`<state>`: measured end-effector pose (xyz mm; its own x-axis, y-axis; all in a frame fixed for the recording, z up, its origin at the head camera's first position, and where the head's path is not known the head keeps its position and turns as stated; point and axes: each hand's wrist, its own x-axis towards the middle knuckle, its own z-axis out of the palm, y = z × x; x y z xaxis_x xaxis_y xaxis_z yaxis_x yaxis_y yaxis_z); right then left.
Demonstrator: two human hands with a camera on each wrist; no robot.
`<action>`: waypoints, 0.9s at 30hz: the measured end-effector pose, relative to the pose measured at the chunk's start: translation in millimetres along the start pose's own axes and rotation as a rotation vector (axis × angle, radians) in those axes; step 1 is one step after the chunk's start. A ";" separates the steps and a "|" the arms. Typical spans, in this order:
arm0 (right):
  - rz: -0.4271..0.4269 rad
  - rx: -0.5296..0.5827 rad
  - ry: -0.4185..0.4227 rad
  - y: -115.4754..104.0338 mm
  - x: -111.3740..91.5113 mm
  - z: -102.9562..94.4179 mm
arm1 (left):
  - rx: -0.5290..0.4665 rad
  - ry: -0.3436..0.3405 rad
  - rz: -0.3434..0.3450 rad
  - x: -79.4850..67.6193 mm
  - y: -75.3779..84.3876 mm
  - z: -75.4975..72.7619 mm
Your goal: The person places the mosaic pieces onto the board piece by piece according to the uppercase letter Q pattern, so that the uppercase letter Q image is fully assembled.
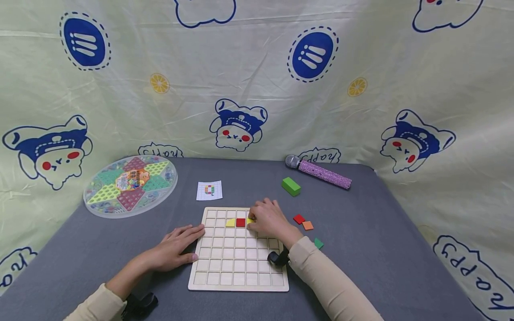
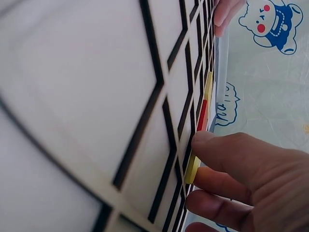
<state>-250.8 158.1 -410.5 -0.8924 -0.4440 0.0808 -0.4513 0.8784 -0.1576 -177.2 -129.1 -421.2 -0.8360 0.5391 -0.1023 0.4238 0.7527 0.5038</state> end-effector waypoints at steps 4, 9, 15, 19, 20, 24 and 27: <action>0.007 0.001 -0.002 -0.3 -1.0 0.2 | -0.001 0.000 0.001 0.0 -0.2 0.4; 0.019 0.001 0.002 -0.4 -3.8 -1.9 | -0.001 -0.005 -0.007 -0.1 -0.3 0.7; 0.025 0.023 0.027 1.3 -10.8 -11.9 | -0.008 -0.005 -0.010 -0.5 0.4 0.0; 0.014 0.024 0.063 3.8 -16.7 -18.8 | -0.006 -0.005 -0.008 -0.7 0.4 0.0; 0.012 0.026 0.073 4.7 -18.4 -20.1 | -0.005 -0.005 -0.007 -0.8 0.4 0.1; -0.001 0.033 0.116 10.3 -25.9 -23.9 | -0.003 -0.007 -0.008 -0.5 0.0 0.5; -0.002 0.026 0.141 15.0 -31.7 -27.0 | -0.005 -0.009 -0.010 -0.3 -0.1 0.4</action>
<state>-229.2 190.1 -388.8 -0.8835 -0.4147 0.2179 -0.4544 0.8719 -0.1828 -176.8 -129.1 -421.6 -0.8371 0.5349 -0.1149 0.4137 0.7563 0.5069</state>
